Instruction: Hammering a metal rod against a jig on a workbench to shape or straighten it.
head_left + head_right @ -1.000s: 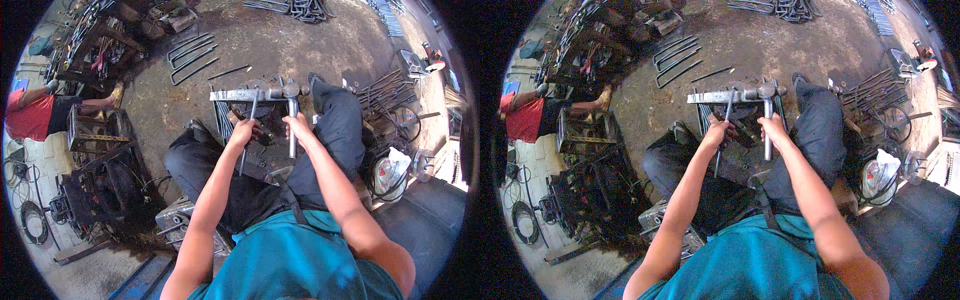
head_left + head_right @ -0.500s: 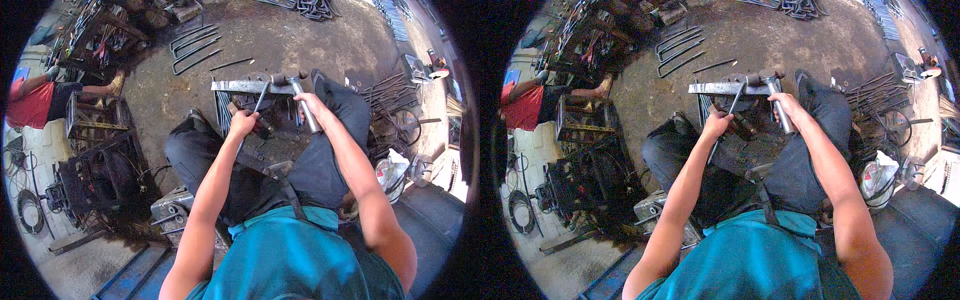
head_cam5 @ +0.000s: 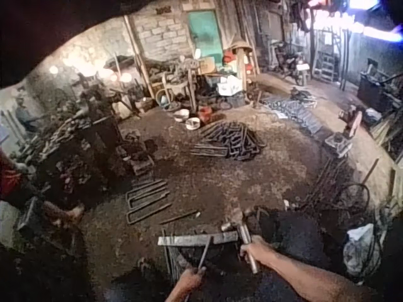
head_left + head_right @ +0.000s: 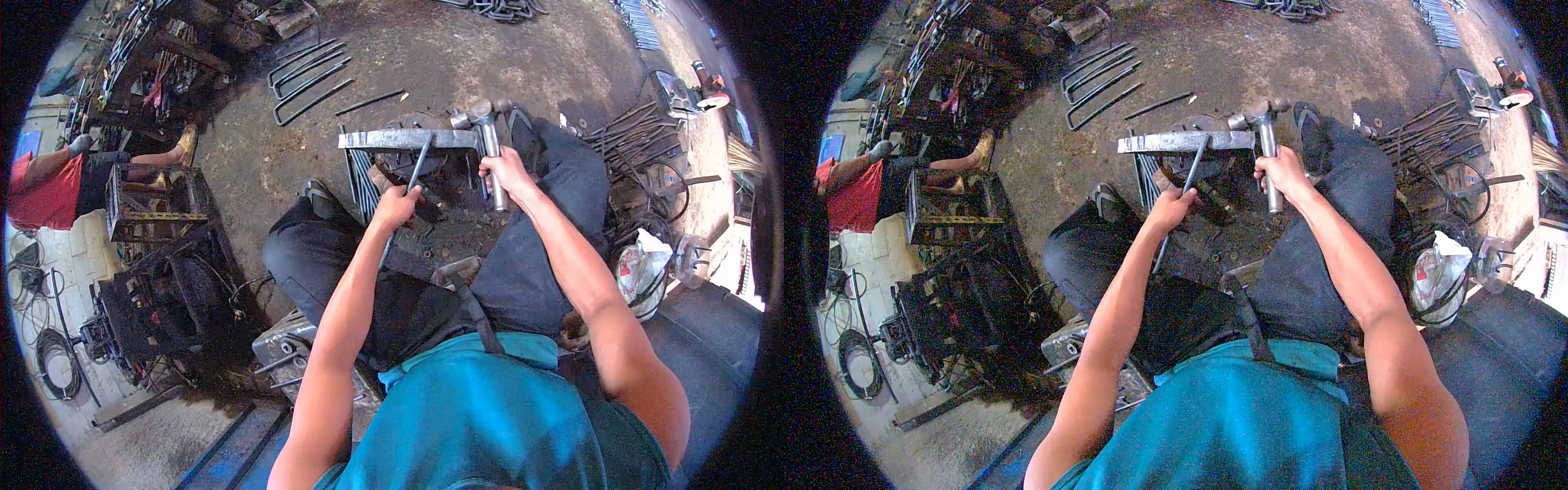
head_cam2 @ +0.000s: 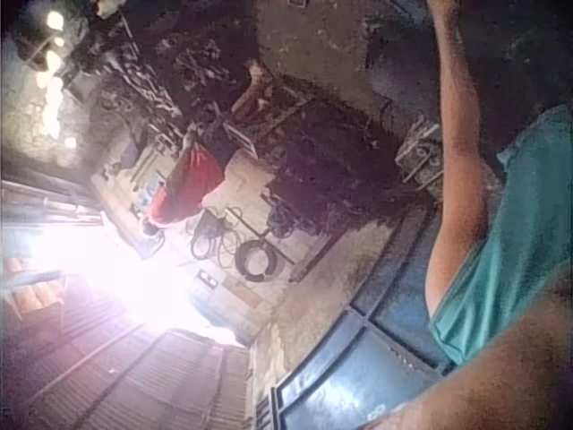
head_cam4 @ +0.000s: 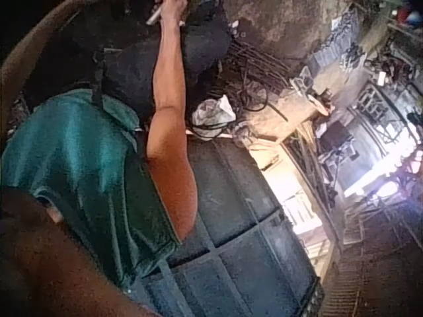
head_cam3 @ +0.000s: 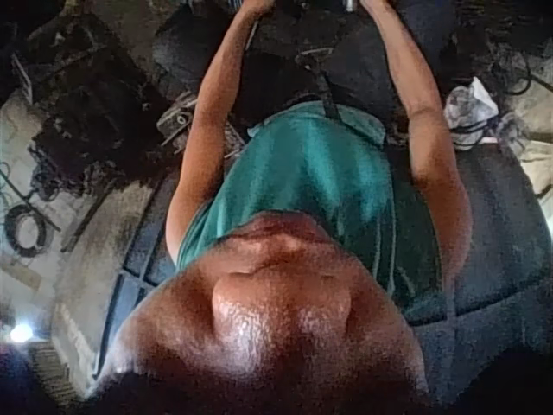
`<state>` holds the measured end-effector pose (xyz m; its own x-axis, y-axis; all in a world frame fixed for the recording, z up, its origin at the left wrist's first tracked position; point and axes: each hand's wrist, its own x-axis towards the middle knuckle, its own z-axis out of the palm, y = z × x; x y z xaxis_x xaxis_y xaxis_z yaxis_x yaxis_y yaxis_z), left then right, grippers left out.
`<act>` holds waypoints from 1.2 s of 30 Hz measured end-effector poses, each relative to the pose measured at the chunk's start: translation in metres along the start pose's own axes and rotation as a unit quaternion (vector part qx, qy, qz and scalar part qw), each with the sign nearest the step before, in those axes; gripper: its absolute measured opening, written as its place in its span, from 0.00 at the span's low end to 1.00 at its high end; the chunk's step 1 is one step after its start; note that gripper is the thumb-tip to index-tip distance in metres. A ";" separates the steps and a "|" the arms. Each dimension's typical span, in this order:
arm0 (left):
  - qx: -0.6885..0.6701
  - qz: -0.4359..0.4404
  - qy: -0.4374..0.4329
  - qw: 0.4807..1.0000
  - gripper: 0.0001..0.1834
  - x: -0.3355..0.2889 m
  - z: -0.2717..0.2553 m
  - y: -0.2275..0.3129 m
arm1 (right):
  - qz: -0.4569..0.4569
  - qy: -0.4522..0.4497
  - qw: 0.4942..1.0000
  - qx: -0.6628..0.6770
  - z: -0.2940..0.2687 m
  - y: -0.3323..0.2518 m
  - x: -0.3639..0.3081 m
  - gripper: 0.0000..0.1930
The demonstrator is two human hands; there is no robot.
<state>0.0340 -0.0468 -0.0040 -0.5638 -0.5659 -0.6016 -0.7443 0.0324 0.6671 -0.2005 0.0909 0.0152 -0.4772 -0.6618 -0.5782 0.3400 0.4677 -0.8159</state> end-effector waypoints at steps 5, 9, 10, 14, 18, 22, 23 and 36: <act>-0.005 -0.029 -0.016 0.999 0.25 -0.006 0.000 0.012 | -0.141 0.121 0.953 -0.240 0.016 0.002 -0.002 0.12; -0.001 -0.014 -0.014 1.000 0.23 -0.009 0.000 0.019 | -0.166 0.153 0.909 -0.351 0.028 0.007 -0.004 0.19; -0.005 -0.014 -0.010 1.000 0.23 -0.008 0.001 0.016 | -0.147 0.145 0.905 -0.371 0.030 0.006 -0.005 0.21; -0.002 -0.009 -0.008 1.000 0.24 -0.004 0.001 0.008 | -0.150 0.129 0.914 -0.354 0.039 0.008 -0.011 0.23; -0.002 0.022 0.012 1.000 0.25 0.013 0.010 -0.019 | -0.187 0.169 0.909 -0.331 0.046 0.024 0.000 0.21; -0.048 -0.021 -0.003 0.999 0.26 0.010 0.014 -0.007 | -0.109 0.109 0.958 -0.241 0.035 0.037 0.018 0.17; -0.026 -0.015 0.016 0.999 0.26 0.006 0.014 -0.001 | -0.047 0.037 0.987 -0.150 0.030 0.038 0.020 0.15; 0.111 0.031 0.084 0.990 0.27 0.000 0.017 -0.008 | 0.100 -0.049 0.993 0.028 0.028 0.016 0.012 0.10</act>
<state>0.0339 -0.0335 -0.0170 -0.5573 -0.6850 -0.4693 -0.7814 0.2415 0.5754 -0.1781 0.0745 -0.0045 -0.3154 -0.6147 -0.7229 0.4650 0.5640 -0.6824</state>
